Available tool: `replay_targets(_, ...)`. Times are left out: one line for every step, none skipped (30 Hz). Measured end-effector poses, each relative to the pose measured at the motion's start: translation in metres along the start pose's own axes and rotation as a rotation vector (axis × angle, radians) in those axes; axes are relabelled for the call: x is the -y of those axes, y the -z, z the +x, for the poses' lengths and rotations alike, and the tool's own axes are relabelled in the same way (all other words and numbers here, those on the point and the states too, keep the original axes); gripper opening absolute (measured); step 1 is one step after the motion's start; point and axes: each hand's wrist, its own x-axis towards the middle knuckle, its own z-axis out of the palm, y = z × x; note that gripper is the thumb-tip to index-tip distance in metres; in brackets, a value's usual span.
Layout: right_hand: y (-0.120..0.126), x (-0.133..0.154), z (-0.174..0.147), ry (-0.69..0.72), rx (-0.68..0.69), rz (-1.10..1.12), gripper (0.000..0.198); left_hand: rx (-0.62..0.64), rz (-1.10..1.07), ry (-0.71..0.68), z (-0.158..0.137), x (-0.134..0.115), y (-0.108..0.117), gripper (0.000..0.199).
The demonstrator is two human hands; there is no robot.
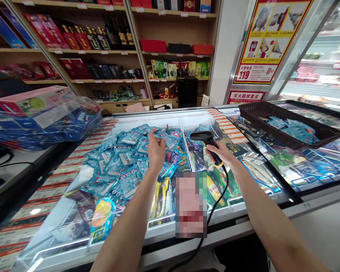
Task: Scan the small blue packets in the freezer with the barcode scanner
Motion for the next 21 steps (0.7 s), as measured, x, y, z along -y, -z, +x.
replay_targets(0.000,0.001,-0.001,-0.005,-0.004,0.006,0.039,-0.016,0.049,-0.024,0.003,0.002,0.006,0.055)
replay_targets(0.000,0.003,-0.001,-0.008,-0.010,0.013,0.039,-0.016,0.108,-0.042,0.006,0.005,0.012,0.053)
replay_targets(0.000,0.004,-0.002,-0.011,-0.019,0.022,0.038,-0.023,0.185,-0.046,0.008,0.007,0.017,0.046)
replay_targets(0.000,0.006,-0.002,-0.016,-0.027,0.029,0.038,-0.013,0.277,-0.048,0.010,0.010,0.023,0.036)
replay_targets(0.000,0.007,-0.002,-0.025,-0.038,0.035,0.038,-0.017,0.373,-0.065,0.011,0.012,0.027,0.030)
replay_targets(0.000,0.008,-0.002,-0.036,-0.051,0.042,0.038,-0.037,0.466,-0.081,0.011,0.013,0.030,0.028)
replay_targets(0.000,0.009,-0.002,-0.050,-0.065,0.051,0.038,-0.068,0.548,-0.095,0.009,0.012,0.032,0.029)
replay_targets(0.000,0.009,-0.002,-0.065,-0.079,0.062,0.038,-0.095,0.614,-0.113,0.007,0.011,0.033,0.031)
replay_targets(0.000,0.009,-0.001,-0.074,-0.095,0.077,0.038,-0.104,0.662,-0.135,0.004,0.008,0.032,0.034)
replay_targets(-0.001,0.009,-0.001,-0.080,-0.109,0.094,0.038,-0.081,0.692,-0.167,0.001,0.006,0.030,0.037)
replay_targets(-0.001,0.009,-0.001,-0.080,-0.121,0.113,0.038,-0.010,0.710,-0.221,-0.003,0.004,0.027,0.039)
replay_targets(0.000,0.008,-0.001,-0.078,-0.130,0.130,0.038,0.082,0.721,-0.288,-0.006,0.002,0.024,0.039)
replay_targets(0.000,0.008,-0.001,-0.074,-0.140,0.144,0.038,0.178,0.733,-0.350,-0.009,0.001,0.020,0.039)
replay_targets(0.001,0.007,-0.001,-0.072,-0.147,0.153,0.038,0.258,0.743,-0.397,-0.012,0.002,0.017,0.037)
replay_targets(0.002,0.005,0.000,-0.073,-0.157,0.157,0.038,0.319,0.754,-0.426,-0.013,0.003,0.015,0.035)
replay_targets(0.003,0.004,0.001,-0.077,-0.168,0.157,0.038,0.341,0.764,-0.434,-0.014,0.005,0.013,0.033)
replay_targets(0.005,0.002,0.002,-0.082,-0.187,0.157,0.039,0.337,0.774,-0.429,-0.015,0.007,0.013,0.031)
replay_targets(0.006,-0.001,0.004,-0.088,-0.213,0.162,0.039,0.313,0.784,-0.416,-0.014,0.009,0.013,0.030)
replay_targets(0.008,-0.003,0.006,-0.092,-0.247,0.174,0.039,0.274,0.793,-0.402,-0.014,0.010,0.013,0.029)
replay_targets(0.010,-0.006,0.008,-0.097,-0.284,0.192,0.039,0.237,0.800,-0.390,-0.013,0.010,0.014,0.030)
replay_targets(0.012,-0.009,0.010,-0.103,-0.323,0.214,0.039,0.208,0.803,-0.385,-0.012,0.010,0.014,0.030)
